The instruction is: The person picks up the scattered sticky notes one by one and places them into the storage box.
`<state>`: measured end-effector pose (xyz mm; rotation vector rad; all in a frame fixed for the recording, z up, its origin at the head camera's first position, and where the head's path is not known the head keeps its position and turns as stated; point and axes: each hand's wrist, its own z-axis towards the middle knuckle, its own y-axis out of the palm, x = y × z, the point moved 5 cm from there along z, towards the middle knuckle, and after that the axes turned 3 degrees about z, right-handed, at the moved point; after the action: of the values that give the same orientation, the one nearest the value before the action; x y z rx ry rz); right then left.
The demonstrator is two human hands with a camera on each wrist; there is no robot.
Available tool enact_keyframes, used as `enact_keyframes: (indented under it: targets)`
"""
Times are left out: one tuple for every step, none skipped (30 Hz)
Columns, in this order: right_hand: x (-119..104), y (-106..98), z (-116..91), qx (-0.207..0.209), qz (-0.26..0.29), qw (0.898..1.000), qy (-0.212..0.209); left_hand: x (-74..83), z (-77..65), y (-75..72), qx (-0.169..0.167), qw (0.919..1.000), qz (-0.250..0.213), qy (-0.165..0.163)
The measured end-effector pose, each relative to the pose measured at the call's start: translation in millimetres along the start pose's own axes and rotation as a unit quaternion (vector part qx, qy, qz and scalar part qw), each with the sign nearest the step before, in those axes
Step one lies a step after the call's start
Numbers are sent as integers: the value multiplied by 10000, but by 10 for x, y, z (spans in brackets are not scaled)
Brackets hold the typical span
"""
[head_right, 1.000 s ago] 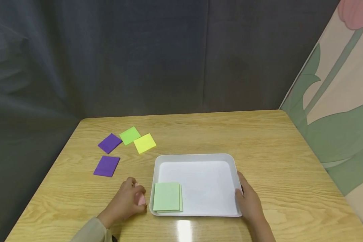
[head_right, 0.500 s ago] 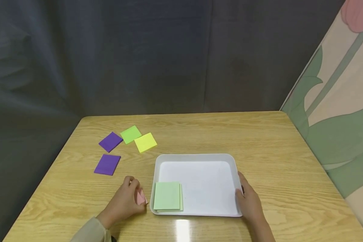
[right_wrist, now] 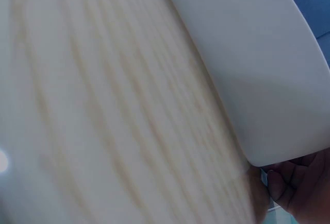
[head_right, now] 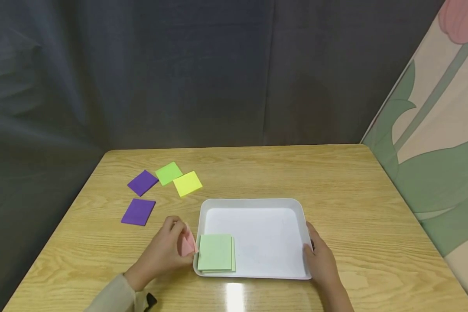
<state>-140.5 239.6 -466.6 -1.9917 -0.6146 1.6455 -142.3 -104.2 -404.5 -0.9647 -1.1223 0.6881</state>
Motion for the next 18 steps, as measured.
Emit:
enact_keyframes:
  targets:
    - [0, 0, 1, 13, 6, 10000, -1, 29, 11, 1, -24, 10000, -32, 44]
    - [2, 0, 1, 13, 9, 10000, 7, 57, 21, 2, -41, 9999, -63, 96]
    - [4, 2, 1, 8, 20, 10000, 21, 85, 31, 6, -65, 9998, -92, 154]
    - [8, 3, 2, -5, 33, 10000, 45, 112, 42, 9, -78, 9997, -110, 213]
    - [11, 4, 3, -16, 40, 10000, 58, 139, 50, 14, -90, 9995, -144, 275]
    - [15, 5, 4, -32, 47, 10000, 71, 164, 59, 21, -103, 9992, -177, 332]
    - [18, 6, 5, -43, 39, 9999, 83, 189, 67, 29, -116, 9989, -205, 394]
    - [21, 7, 5, -48, 32, 9999, 98, 215, 76, 37, -118, 9987, -212, 456]
    - [24, 7, 6, -48, 32, 9999, 104, 239, 85, 47, -129, 9984, -216, 509]
    - [27, 7, 7, -40, 31, 9999, 101, 264, 94, 58, -134, 9981, -199, 569]
    - [29, 7, 8, -35, 28, 9999, 97, 288, 102, 70, -139, 9977, -179, 636]
    - [32, 9, 8, -31, 20, 9999, 96, 312, 111, 82, -131, 9972, -143, 717]
    - [35, 9, 9, -23, 15, 10000, 92, 337, 119, 95, -129, 9967, -115, 794]
    - [39, 11, 9, -16, 26, 10000, 89, 362, 127, 108, -114, 9960, -77, 885]
    - [42, 12, 9, -14, 32, 10000, 85, 383, 133, 124, -97, 9952, -59, 972]
    - [45, 14, 10, -7, 24, 10000, 75, 404, 139, 139, -67, 9942, -27, 1072]
    - [48, 15, 10, -6, 32, 10000, 66, 423, 144, 156, -37, 9931, -16, 1168]
    - [50, 17, 11, 1, 33, 10000, 59, 443, 150, 171, 7, 9918, -4, 1278]
